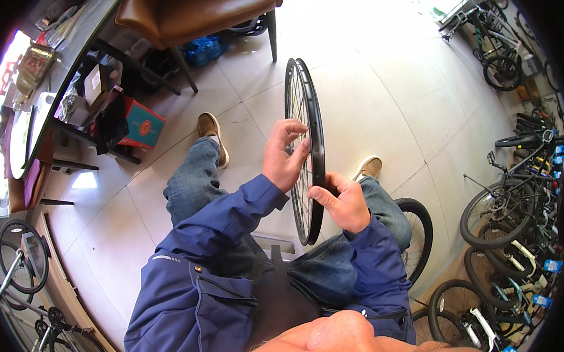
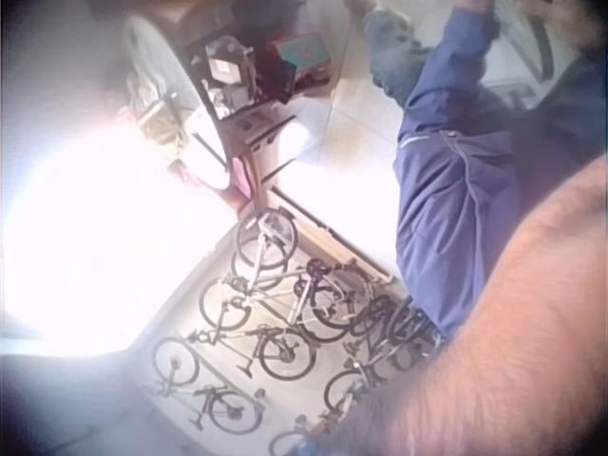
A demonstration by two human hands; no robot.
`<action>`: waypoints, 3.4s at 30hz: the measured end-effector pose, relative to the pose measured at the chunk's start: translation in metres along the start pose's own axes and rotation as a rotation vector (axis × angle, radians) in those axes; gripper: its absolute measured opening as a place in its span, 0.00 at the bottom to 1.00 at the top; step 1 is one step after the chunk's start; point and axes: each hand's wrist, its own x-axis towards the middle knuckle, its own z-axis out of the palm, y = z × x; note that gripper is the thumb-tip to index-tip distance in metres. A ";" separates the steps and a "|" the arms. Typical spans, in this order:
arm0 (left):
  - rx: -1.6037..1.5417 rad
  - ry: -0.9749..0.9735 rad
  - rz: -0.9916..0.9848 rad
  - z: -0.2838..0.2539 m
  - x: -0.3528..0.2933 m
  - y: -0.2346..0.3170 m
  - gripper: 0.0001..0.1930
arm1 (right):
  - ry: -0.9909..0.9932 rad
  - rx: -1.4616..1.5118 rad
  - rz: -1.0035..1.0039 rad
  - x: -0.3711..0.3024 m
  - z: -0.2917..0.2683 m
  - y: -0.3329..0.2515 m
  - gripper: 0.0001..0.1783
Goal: The person removes a valve core from a bicycle wheel, then repeatedly inserts and removes it while rotating the wheel. The person also spins the wheel to check alignment and continues handling the valve core throughout the clip.
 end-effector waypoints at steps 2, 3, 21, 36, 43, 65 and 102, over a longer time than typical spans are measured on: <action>-0.098 -0.127 -0.005 -0.004 -0.006 0.003 0.12 | 0.013 0.059 -0.023 0.001 -0.001 0.000 0.23; -0.123 -0.198 -0.027 -0.006 -0.009 0.003 0.13 | 0.016 0.080 -0.037 0.002 -0.001 0.000 0.23; -0.396 -0.115 -0.184 -0.001 0.002 -0.008 0.07 | -0.004 0.057 -0.024 0.003 -0.001 -0.006 0.37; -0.236 -0.171 -0.104 -0.012 -0.003 -0.001 0.11 | 0.072 0.022 -0.012 0.000 -0.007 -0.003 0.29; -0.429 -0.145 -0.256 -0.005 -0.006 -0.009 0.07 | 0.063 0.074 -0.065 0.001 -0.001 -0.005 0.24; -0.162 -0.154 -0.075 -0.005 -0.006 0.002 0.14 | 0.116 0.005 -0.056 0.001 -0.003 -0.009 0.30; -0.367 -0.076 -0.255 0.004 0.010 -0.017 0.06 | 0.026 0.077 -0.033 0.002 -0.002 -0.003 0.28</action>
